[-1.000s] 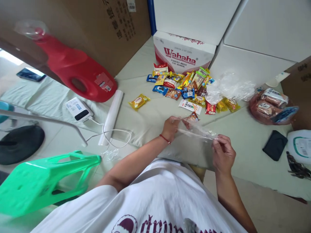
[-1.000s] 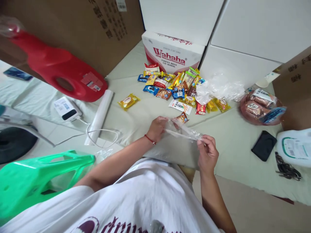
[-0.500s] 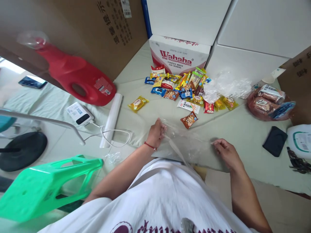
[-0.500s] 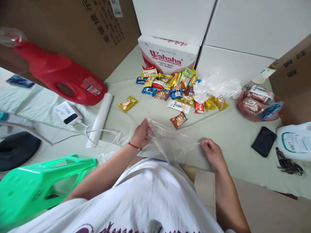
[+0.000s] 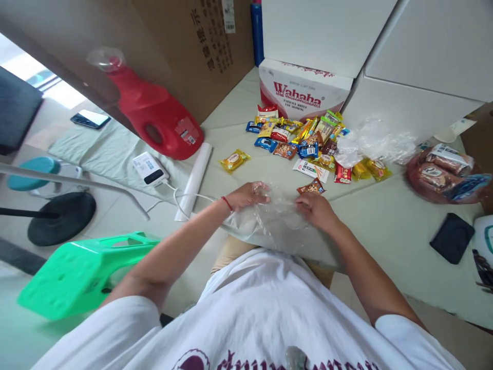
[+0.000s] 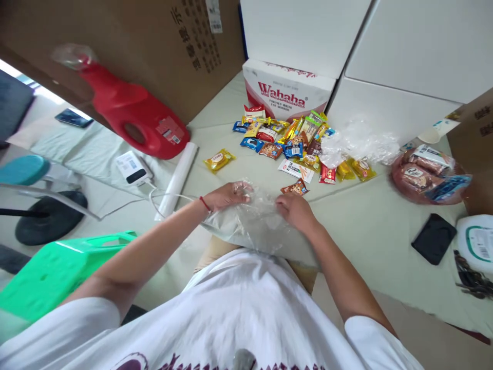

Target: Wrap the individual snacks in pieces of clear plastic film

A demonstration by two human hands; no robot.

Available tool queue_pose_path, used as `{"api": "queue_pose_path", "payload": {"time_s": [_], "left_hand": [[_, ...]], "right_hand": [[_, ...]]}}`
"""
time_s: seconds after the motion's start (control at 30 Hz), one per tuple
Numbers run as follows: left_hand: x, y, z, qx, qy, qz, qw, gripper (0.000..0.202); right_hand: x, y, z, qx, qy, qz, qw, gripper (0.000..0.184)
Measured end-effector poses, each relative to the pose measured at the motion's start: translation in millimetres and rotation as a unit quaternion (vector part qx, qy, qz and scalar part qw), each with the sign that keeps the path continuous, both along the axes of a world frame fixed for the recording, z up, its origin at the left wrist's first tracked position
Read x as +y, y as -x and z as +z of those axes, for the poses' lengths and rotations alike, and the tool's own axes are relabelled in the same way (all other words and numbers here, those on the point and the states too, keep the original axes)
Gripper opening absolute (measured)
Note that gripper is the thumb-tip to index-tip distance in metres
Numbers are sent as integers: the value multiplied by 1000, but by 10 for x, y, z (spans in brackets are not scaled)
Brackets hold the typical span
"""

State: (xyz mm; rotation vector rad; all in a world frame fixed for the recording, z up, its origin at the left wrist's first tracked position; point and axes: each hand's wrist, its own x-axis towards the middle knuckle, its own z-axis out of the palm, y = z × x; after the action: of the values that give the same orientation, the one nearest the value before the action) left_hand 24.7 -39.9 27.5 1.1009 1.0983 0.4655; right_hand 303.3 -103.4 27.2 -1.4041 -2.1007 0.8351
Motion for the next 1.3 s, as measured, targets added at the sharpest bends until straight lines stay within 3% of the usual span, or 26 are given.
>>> {"api": "queue_pose_path", "payload": {"time_s": [0.07, 0.17, 0.27, 0.33, 0.37, 0.4, 0.47, 0.53, 0.6, 0.7, 0.77, 0.83, 0.9, 0.97, 1.03, 1.1, 1.17, 1.2, 1.23, 1.3], "left_hand": [[186, 167, 9, -10, -9, 5, 1000, 62], [386, 361, 68, 85, -77, 120, 986, 61], [374, 364, 215, 213, -216, 275, 912, 46], [214, 218, 312, 258, -341, 311, 849, 39], [99, 108, 337, 270, -404, 300, 821, 35], [-27, -16, 338, 264, -442, 260, 817, 29], [-266, -261, 256, 245, -457, 111, 848, 21], [-422, -425, 74, 253, -451, 2, 856, 23], [-465, -463, -146, 257, -447, -64, 854, 32], [-380, -360, -389, 280, -470, -159, 822, 46], [-306, -281, -449, 311, -499, -210, 782, 51], [-263, -240, -451, 337, -524, -243, 744, 55], [-256, -227, -434, 350, -537, -260, 722, 58], [-267, -216, -425, 359, -538, -254, 719, 62], [-275, -187, -426, 372, -528, -234, 727, 65], [-270, -143, -430, 381, -515, -217, 736, 68], [-257, -102, -428, 382, -507, -219, 741, 70], [-250, -87, -426, 381, -504, -224, 742, 72], [-245, -78, -423, 380, -502, -230, 742, 75], [-244, -74, -419, 382, -497, -239, 741, 83]], "right_hand": [[90, -41, -101, 93, 83, -83, 989, 21], [147, -30, -232, 209, 183, -205, 938, 28], [150, 87, -322, 268, 219, -253, 903, 34], [144, 186, -355, 284, 215, -262, 897, 35], [141, 228, -362, 289, 210, -263, 896, 35], [139, 257, -363, 293, 204, -263, 896, 34], [141, 255, -348, 297, 199, -263, 896, 34], [158, 138, -310, 292, 203, -265, 896, 36], [193, -100, -247, 262, 192, -276, 905, 35], [254, -537, -92, 99, 79, -312, 942, 29], [269, -712, 42, -35, -42, -322, 945, 30], [231, -698, 166, -110, -128, -241, 956, 37], [114, -523, 244, -146, -133, -68, 978, 49], [-89, -306, 266, -177, -80, 90, 977, 51], [-360, -196, 255, -185, -17, 172, 967, 36], [-639, -288, 240, -151, 42, 224, 962, 30], [-830, -568, 228, -99, 100, 245, 959, 27], [-862, -744, 218, -87, 114, 224, 964, 27], [-842, -915, 203, -92, 111, 178, 974, 29], [-647, -1171, 152, -151, 45, 22, 987, 34]]}}
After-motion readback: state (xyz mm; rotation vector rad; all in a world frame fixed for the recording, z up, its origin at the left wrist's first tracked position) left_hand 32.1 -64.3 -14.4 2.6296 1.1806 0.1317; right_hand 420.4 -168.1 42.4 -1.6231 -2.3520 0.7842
